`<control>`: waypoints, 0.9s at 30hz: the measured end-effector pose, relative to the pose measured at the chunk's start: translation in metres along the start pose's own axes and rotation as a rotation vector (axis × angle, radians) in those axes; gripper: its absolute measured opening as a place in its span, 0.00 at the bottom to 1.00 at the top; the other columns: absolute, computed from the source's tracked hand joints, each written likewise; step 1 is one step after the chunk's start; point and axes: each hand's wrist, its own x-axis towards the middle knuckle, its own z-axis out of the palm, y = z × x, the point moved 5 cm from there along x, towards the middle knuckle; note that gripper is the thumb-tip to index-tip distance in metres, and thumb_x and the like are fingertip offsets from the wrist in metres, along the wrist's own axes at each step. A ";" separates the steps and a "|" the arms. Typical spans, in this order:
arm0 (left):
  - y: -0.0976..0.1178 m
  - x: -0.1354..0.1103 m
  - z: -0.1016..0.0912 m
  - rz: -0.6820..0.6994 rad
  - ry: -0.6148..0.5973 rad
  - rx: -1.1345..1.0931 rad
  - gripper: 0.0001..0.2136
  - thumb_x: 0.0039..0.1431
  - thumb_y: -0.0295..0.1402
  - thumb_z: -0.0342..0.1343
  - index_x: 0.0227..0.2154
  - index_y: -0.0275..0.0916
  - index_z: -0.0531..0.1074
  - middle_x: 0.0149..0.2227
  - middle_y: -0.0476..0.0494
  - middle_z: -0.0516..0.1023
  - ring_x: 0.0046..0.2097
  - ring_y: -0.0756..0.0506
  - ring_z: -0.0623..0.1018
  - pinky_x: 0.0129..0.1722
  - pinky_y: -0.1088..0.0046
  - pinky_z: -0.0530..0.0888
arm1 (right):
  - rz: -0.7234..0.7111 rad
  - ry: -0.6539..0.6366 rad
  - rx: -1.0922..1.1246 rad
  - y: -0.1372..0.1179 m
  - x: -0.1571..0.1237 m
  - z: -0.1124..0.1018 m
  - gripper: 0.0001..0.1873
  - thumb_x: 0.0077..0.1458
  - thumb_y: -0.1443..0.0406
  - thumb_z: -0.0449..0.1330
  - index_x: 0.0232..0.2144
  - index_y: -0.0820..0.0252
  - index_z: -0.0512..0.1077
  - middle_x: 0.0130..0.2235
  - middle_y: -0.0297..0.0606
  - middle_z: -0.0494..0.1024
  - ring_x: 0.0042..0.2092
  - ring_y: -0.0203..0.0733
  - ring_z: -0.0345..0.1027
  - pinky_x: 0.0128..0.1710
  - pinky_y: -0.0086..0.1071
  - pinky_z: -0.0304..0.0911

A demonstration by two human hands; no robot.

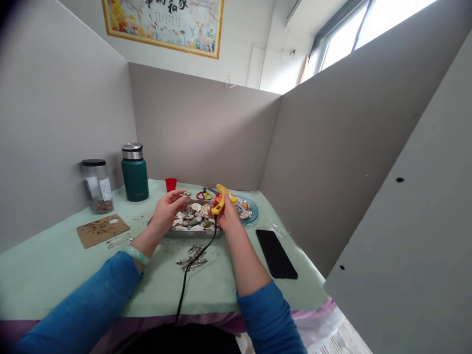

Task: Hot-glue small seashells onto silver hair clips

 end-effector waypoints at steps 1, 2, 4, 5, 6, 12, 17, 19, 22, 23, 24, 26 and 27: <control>0.000 0.000 0.000 0.001 -0.002 0.000 0.21 0.40 0.38 0.68 0.38 0.36 0.73 0.31 0.45 0.77 0.36 0.45 0.77 0.30 0.72 0.74 | 0.085 -0.027 0.015 0.005 -0.001 0.001 0.23 0.56 0.45 0.52 0.27 0.60 0.66 0.24 0.35 0.72 0.21 0.32 0.63 0.19 0.27 0.63; 0.001 0.000 0.000 0.002 -0.004 -0.002 0.21 0.40 0.38 0.68 0.38 0.36 0.73 0.32 0.45 0.77 0.36 0.45 0.77 0.30 0.72 0.74 | 0.122 -0.052 0.033 0.007 -0.002 0.003 0.24 0.56 0.45 0.52 0.27 0.60 0.66 0.24 0.35 0.71 0.20 0.30 0.61 0.18 0.25 0.61; 0.001 0.000 0.000 0.005 -0.002 -0.003 0.21 0.40 0.37 0.68 0.39 0.36 0.73 0.32 0.45 0.77 0.36 0.45 0.77 0.30 0.72 0.74 | 0.036 -0.085 0.061 0.002 -0.006 0.006 0.24 0.54 0.45 0.54 0.29 0.60 0.67 0.23 0.32 0.70 0.19 0.29 0.59 0.16 0.23 0.58; 0.002 0.000 0.000 0.006 0.000 -0.003 0.21 0.40 0.37 0.68 0.39 0.36 0.73 0.32 0.45 0.77 0.36 0.45 0.77 0.30 0.72 0.74 | -0.051 -0.088 0.064 -0.003 -0.009 0.007 0.23 0.52 0.45 0.57 0.32 0.59 0.68 0.24 0.31 0.70 0.19 0.28 0.59 0.16 0.23 0.58; 0.002 0.000 0.000 0.005 0.003 -0.001 0.21 0.40 0.37 0.68 0.38 0.35 0.73 0.31 0.45 0.77 0.36 0.45 0.77 0.30 0.72 0.74 | -0.133 -0.093 0.043 -0.008 -0.012 0.009 0.22 0.50 0.47 0.60 0.35 0.58 0.69 0.24 0.30 0.71 0.20 0.29 0.59 0.16 0.23 0.58; 0.000 0.000 0.000 0.006 0.001 0.001 0.21 0.40 0.37 0.68 0.38 0.35 0.73 0.31 0.45 0.77 0.35 0.46 0.77 0.30 0.72 0.74 | -0.363 -0.121 -0.289 -0.015 -0.027 0.023 0.19 0.45 0.52 0.65 0.30 0.61 0.70 0.20 0.28 0.68 0.17 0.28 0.57 0.16 0.24 0.53; 0.002 0.001 0.000 0.017 -0.002 0.010 0.20 0.41 0.37 0.67 0.39 0.36 0.72 0.30 0.46 0.77 0.35 0.46 0.77 0.29 0.72 0.74 | -0.376 -0.273 -0.384 -0.011 -0.034 0.033 0.19 0.48 0.52 0.63 0.34 0.61 0.70 0.20 0.27 0.67 0.19 0.28 0.57 0.18 0.25 0.53; 0.003 0.000 0.000 0.024 -0.003 0.009 0.19 0.42 0.37 0.67 0.38 0.37 0.70 0.29 0.47 0.76 0.34 0.46 0.77 0.28 0.73 0.73 | -0.383 -0.293 -0.415 -0.011 -0.036 0.034 0.19 0.48 0.52 0.63 0.34 0.61 0.69 0.20 0.27 0.67 0.19 0.29 0.57 0.19 0.25 0.53; 0.004 -0.001 -0.001 0.027 0.003 0.009 0.18 0.43 0.36 0.66 0.36 0.39 0.67 0.28 0.48 0.76 0.34 0.46 0.77 0.26 0.75 0.73 | -0.383 -0.319 -0.445 -0.010 -0.036 0.034 0.18 0.48 0.53 0.63 0.34 0.60 0.68 0.20 0.27 0.67 0.19 0.29 0.57 0.19 0.25 0.54; 0.004 -0.001 -0.001 0.025 0.003 0.013 0.18 0.43 0.36 0.66 0.35 0.39 0.67 0.28 0.48 0.76 0.34 0.46 0.77 0.26 0.75 0.72 | -0.384 -0.331 -0.454 -0.009 -0.036 0.035 0.18 0.49 0.53 0.63 0.35 0.60 0.68 0.20 0.27 0.66 0.19 0.29 0.57 0.19 0.25 0.54; 0.004 -0.001 -0.001 0.026 0.004 0.018 0.17 0.43 0.36 0.66 0.35 0.39 0.67 0.28 0.48 0.76 0.34 0.46 0.77 0.26 0.76 0.72 | -0.387 -0.342 -0.467 -0.008 -0.036 0.035 0.17 0.49 0.53 0.62 0.35 0.60 0.68 0.20 0.27 0.66 0.19 0.29 0.57 0.19 0.25 0.54; 0.005 -0.002 -0.001 0.032 0.005 0.029 0.17 0.42 0.36 0.66 0.35 0.38 0.67 0.31 0.47 0.76 0.34 0.46 0.78 0.26 0.76 0.72 | -0.393 -0.353 -0.504 -0.006 -0.037 0.036 0.17 0.50 0.54 0.62 0.34 0.60 0.68 0.20 0.27 0.66 0.19 0.29 0.57 0.19 0.25 0.54; 0.005 -0.002 -0.001 0.035 0.009 0.032 0.17 0.42 0.36 0.66 0.34 0.38 0.67 0.32 0.47 0.76 0.34 0.46 0.78 0.25 0.76 0.72 | -0.394 -0.355 -0.524 -0.006 -0.037 0.037 0.17 0.50 0.54 0.62 0.34 0.61 0.68 0.20 0.27 0.66 0.19 0.29 0.57 0.19 0.25 0.54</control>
